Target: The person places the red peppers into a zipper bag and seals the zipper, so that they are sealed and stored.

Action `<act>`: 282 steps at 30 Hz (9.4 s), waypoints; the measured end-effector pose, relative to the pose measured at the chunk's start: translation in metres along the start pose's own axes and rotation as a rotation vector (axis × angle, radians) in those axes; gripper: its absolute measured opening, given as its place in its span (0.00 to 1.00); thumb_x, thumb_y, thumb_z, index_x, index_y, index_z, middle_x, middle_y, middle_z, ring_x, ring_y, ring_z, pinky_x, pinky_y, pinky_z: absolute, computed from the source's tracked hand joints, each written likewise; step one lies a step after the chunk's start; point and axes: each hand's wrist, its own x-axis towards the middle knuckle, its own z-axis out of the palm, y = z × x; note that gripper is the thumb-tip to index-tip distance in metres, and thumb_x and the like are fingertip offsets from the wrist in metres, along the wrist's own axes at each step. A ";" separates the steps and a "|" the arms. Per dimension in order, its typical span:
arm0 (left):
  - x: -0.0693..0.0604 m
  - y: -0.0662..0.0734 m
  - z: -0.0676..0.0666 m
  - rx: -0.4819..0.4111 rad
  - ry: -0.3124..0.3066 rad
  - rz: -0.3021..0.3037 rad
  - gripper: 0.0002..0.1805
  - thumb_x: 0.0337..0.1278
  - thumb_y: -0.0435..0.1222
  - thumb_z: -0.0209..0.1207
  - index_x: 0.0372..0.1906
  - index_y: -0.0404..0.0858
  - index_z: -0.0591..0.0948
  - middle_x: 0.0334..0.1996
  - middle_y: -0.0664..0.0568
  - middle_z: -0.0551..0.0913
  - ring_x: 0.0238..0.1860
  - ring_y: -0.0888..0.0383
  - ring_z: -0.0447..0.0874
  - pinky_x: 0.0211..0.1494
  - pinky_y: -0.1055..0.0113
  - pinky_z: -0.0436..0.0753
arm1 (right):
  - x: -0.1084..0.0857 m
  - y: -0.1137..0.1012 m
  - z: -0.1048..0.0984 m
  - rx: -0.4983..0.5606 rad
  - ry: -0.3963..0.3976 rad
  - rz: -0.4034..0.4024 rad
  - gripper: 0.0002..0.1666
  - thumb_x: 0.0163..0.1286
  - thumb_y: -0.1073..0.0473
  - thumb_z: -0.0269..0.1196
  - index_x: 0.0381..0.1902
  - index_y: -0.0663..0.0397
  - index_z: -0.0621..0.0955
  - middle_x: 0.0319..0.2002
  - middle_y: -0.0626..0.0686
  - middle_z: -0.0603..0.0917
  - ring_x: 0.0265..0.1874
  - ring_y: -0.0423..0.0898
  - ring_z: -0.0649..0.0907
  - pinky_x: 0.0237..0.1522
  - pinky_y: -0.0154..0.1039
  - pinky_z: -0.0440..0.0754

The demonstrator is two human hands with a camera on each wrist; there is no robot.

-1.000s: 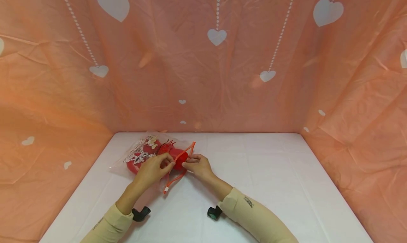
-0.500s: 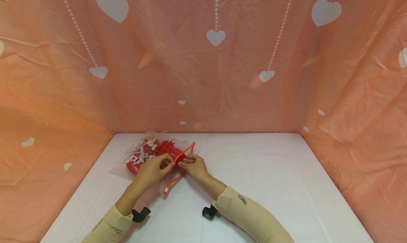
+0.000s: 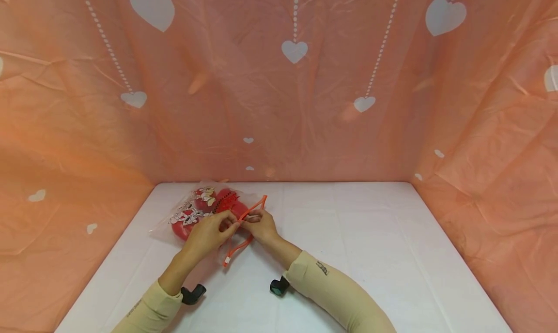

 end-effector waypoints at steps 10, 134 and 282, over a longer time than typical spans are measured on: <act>-0.001 0.000 0.002 -0.008 -0.009 -0.006 0.06 0.68 0.42 0.72 0.36 0.50 0.85 0.27 0.64 0.84 0.28 0.64 0.78 0.34 0.60 0.78 | -0.002 0.002 -0.005 -0.069 -0.026 0.018 0.23 0.64 0.68 0.73 0.55 0.74 0.82 0.44 0.66 0.90 0.40 0.47 0.89 0.42 0.35 0.86; -0.078 -0.031 -0.013 -0.255 -0.281 -0.003 0.11 0.70 0.44 0.70 0.50 0.44 0.91 0.34 0.62 0.89 0.33 0.69 0.83 0.39 0.69 0.83 | -0.074 -0.010 0.004 0.150 -0.302 0.063 0.15 0.77 0.66 0.67 0.49 0.80 0.85 0.37 0.68 0.91 0.31 0.39 0.89 0.41 0.37 0.89; -0.063 -0.011 0.019 -0.782 -0.008 -0.513 0.06 0.65 0.31 0.72 0.34 0.32 0.88 0.27 0.46 0.89 0.24 0.62 0.75 0.23 0.72 0.71 | -0.022 -0.009 -0.015 -0.072 0.000 -0.023 0.09 0.70 0.65 0.71 0.34 0.69 0.88 0.25 0.58 0.90 0.22 0.43 0.87 0.25 0.37 0.86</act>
